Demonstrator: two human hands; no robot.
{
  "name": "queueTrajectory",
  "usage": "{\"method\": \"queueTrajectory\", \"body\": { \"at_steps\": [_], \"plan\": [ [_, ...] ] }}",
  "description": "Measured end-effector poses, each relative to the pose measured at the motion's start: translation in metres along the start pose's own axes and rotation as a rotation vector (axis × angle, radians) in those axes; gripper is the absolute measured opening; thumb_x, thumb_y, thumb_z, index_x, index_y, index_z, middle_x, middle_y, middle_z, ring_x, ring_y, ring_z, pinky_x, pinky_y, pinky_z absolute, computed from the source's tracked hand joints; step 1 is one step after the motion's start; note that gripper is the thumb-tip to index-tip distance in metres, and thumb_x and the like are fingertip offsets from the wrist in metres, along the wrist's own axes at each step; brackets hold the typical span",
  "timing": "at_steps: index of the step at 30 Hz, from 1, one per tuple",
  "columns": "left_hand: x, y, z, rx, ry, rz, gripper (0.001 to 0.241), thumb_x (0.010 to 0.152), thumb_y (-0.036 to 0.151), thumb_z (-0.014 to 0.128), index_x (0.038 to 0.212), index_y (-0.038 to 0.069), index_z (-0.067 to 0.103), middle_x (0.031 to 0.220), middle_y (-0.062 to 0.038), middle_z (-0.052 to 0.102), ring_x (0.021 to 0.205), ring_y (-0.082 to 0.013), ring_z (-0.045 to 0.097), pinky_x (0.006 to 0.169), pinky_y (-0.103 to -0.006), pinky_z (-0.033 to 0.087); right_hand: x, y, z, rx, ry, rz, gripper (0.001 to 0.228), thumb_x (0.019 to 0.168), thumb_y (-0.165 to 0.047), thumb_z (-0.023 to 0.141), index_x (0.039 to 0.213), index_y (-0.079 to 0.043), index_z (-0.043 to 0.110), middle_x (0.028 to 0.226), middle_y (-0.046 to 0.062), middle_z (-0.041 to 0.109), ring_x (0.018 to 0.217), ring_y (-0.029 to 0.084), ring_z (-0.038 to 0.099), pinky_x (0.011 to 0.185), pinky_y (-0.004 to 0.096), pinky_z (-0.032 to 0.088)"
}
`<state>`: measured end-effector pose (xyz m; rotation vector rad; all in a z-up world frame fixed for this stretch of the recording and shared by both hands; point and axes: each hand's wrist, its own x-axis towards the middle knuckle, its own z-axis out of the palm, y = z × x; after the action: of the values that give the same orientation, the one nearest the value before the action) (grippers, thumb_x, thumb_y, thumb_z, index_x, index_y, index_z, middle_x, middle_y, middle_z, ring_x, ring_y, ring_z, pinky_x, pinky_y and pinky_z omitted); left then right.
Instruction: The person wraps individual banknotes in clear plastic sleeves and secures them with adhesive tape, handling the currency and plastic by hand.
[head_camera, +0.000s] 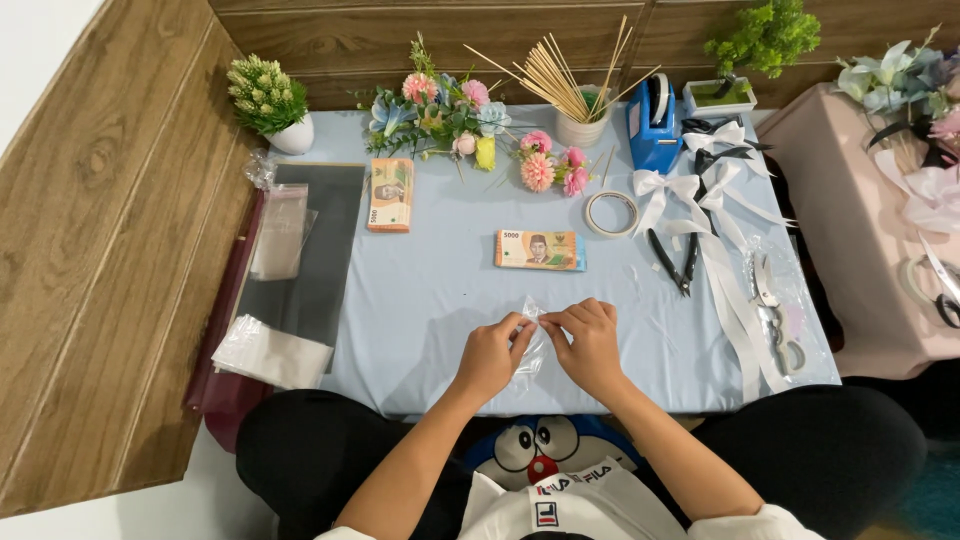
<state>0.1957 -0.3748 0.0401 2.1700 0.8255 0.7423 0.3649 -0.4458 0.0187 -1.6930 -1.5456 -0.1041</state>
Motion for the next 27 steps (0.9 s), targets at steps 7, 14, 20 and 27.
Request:
{"method": "queueTrajectory", "body": {
  "at_steps": [7,14,20,27],
  "plan": [
    [-0.003,-0.007,0.000,0.029,-0.048,-0.057,0.017,0.105,0.026,0.057,0.101,0.013,0.066,0.063,-0.006,0.072,0.059,-0.0269,0.072,0.056,-0.0370,0.059,-0.003,0.001,0.013,-0.150,0.072,-0.033,0.006,0.087,-0.016,0.080,0.083,-0.019,0.077,0.066,-0.006,0.065,0.074,0.015,0.058,0.085,0.032,0.041],
    [0.000,-0.029,-0.007,0.129,-0.096,-0.141,0.019,0.107,0.030,0.055,0.103,0.014,0.065,0.069,-0.005,0.075,0.065,-0.0259,0.074,0.062,-0.0384,0.061,0.013,0.019,0.004,-0.177,0.091,0.155,0.006,0.089,-0.017,0.081,0.087,-0.022,0.077,0.070,-0.006,0.066,0.077,0.015,0.060,0.087,0.033,0.042],
    [0.009,-0.020,-0.030,0.133,-0.206,-0.204,0.018,0.107,0.033,0.053,0.108,0.018,0.063,0.087,-0.004,0.078,0.082,-0.0272,0.076,0.074,-0.0419,0.061,0.044,0.008,-0.035,0.254,-0.170,0.502,0.004,0.088,-0.016,0.080,0.092,-0.018,0.082,0.074,0.004,0.073,0.078,0.020,0.063,0.085,0.036,0.048],
    [0.022,0.029,-0.071,0.125,-0.290,-0.266,0.071,0.092,0.023,0.073,0.150,0.002,0.038,0.155,-0.024,0.038,0.148,-0.0434,0.032,0.122,-0.0577,0.023,0.065,-0.030,-0.072,0.438,-0.466,0.486,0.011,0.085,-0.008,0.079,0.094,-0.009,0.085,0.075,0.012,0.075,0.079,0.023,0.066,0.091,0.041,0.050]
  ]
}}
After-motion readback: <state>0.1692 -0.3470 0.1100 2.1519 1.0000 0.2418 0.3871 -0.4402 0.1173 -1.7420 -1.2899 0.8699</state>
